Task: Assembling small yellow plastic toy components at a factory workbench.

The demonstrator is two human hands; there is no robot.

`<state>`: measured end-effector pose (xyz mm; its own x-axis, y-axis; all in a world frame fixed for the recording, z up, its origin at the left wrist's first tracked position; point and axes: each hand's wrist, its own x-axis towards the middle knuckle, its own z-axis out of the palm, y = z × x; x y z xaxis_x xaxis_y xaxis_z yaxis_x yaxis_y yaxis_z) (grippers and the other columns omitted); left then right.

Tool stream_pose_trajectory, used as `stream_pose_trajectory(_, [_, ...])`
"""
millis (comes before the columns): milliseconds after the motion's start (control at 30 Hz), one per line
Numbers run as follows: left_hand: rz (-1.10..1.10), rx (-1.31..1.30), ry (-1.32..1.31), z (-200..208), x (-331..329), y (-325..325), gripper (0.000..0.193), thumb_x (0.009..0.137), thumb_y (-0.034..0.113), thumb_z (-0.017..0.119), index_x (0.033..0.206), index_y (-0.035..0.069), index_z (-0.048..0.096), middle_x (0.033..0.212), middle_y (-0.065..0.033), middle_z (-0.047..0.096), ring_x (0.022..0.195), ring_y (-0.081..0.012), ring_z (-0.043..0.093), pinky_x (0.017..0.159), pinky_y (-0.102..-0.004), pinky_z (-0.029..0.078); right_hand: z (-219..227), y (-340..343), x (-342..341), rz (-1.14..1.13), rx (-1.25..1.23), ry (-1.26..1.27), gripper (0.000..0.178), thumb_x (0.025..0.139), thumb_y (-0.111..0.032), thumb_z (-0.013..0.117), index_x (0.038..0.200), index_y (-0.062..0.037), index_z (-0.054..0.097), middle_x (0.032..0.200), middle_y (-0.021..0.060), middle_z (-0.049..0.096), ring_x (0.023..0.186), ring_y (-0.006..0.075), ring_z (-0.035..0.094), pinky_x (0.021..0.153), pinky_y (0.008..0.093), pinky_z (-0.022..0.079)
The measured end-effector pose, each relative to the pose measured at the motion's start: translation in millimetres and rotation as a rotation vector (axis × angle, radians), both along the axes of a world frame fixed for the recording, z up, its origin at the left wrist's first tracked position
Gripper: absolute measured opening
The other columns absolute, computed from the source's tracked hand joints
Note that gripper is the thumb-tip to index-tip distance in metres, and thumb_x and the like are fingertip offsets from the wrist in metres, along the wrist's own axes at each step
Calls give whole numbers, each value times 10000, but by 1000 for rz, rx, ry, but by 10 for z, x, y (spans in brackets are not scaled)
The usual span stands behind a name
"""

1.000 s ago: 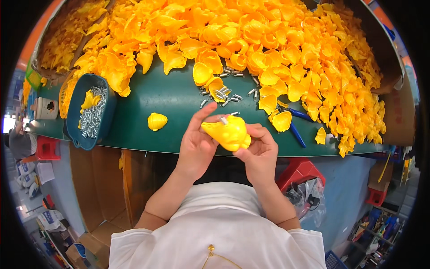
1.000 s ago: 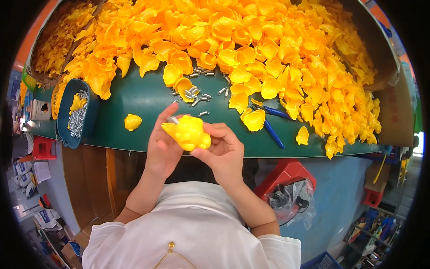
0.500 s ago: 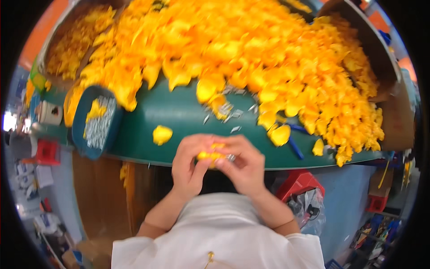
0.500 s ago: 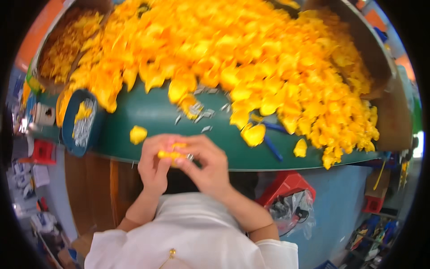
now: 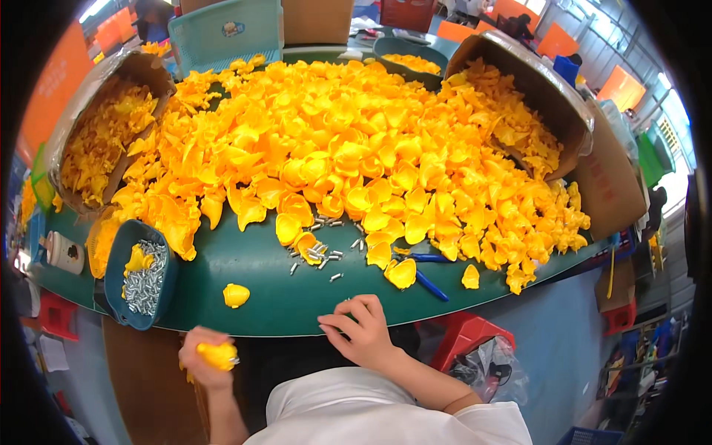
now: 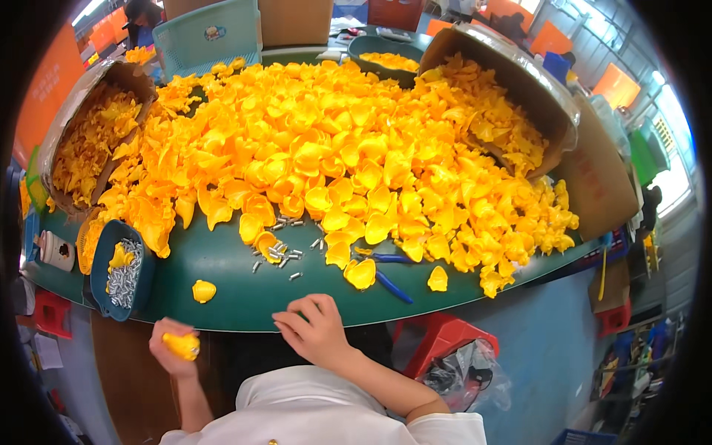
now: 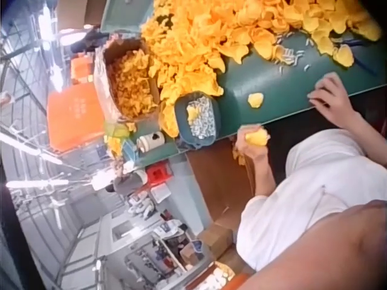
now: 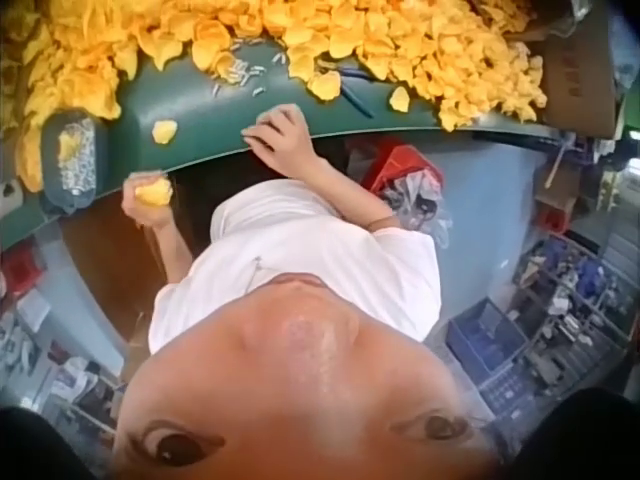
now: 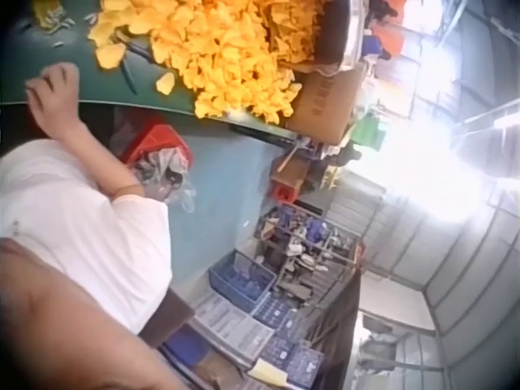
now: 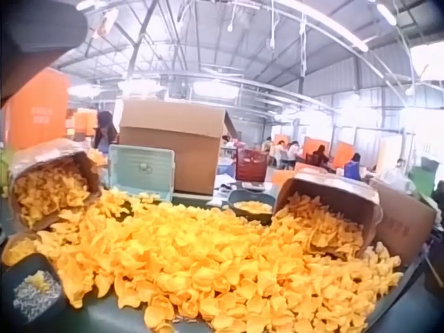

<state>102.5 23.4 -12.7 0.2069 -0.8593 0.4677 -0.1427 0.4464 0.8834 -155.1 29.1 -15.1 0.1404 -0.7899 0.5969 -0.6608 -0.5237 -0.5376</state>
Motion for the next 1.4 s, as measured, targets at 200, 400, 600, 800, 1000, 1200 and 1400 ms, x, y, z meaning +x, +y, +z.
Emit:
stream_pose_trajectory(200, [310, 133, -560, -263, 1082, 462, 456, 939, 339, 313, 669, -4, 444, 600, -110, 445, 545, -228, 459, 525, -333, 344, -68, -194, -109, -24, 125, 127, 170, 706, -77, 692, 860, -107, 626, 829, 32, 515, 806, 230, 493, 709, 340, 406])
stream_pose_trajectory(400, [489, 308, -638, -588, 1554, 597, 368, 946, 227, 343, 677, -13, 415, 598, -139, 434, 541, -267, 435, 534, -374, 342, 181, -100, -213, -177, 73, 40, 180, 696, -75, 711, 863, -93, 647, 830, 41, 548, 798, 243, 510, 710, 346, 411])
stream_pose_trajectory(600, [605, 548, -713, -869, 1777, 475, 461, 938, 370, 461, 676, -9, 445, 578, -104, 399, 535, -206, 394, 533, -349, 337, 259, 167, -1022, -603, 5, 74, 77, 737, -26, 654, 801, -54, 621, 815, 91, 566, 800, 266, 513, 722, 360, 403])
stream_pose_trajectory(800, [579, 562, -478, -576, 1709, 486, 503, 949, 388, 442, 600, 27, 415, 543, -12, 373, 533, -101, 335, 500, -283, 294, 362, 431, -1519, -881, 57, 117, 81, 779, -55, 628, 858, -37, 630, 848, 94, 577, 835, 261, 522, 754, 339, 403])
stream_pose_trajectory(1000, [703, 743, -867, -591, 1806, 494, 393, 933, 350, 469, 826, -16, 563, 727, -151, 572, 671, -286, 544, 653, -384, 425, 299, 437, -1533, -667, 165, 70, 137, 752, -75, 660, 885, -48, 637, 880, 89, 580, 851, 271, 515, 761, 351, 411])
stream_pose_trajectory(1200, [472, 696, -903, -76, 1181, 502, 124, 803, 10, 574, 926, -3, 561, 916, -132, 577, 792, -242, 558, 690, -339, 456, 237, 168, -1293, -426, 219, 252, 384, 741, -129, 683, 1107, -63, 586, 1104, 117, 532, 1014, 300, 484, 903, 387, 386])
stream_pose_trajectory(1400, [-290, 400, -186, 389, -337, 151, 212, 763, -148, 476, 828, 31, 569, 1070, -84, 463, 940, -152, 488, 766, -244, 421, 164, -22, -1378, -450, 204, 547, 532, 755, -190, 666, 1234, -37, 490, 1166, 133, 477, 1076, 326, 424, 937, 414, 352])
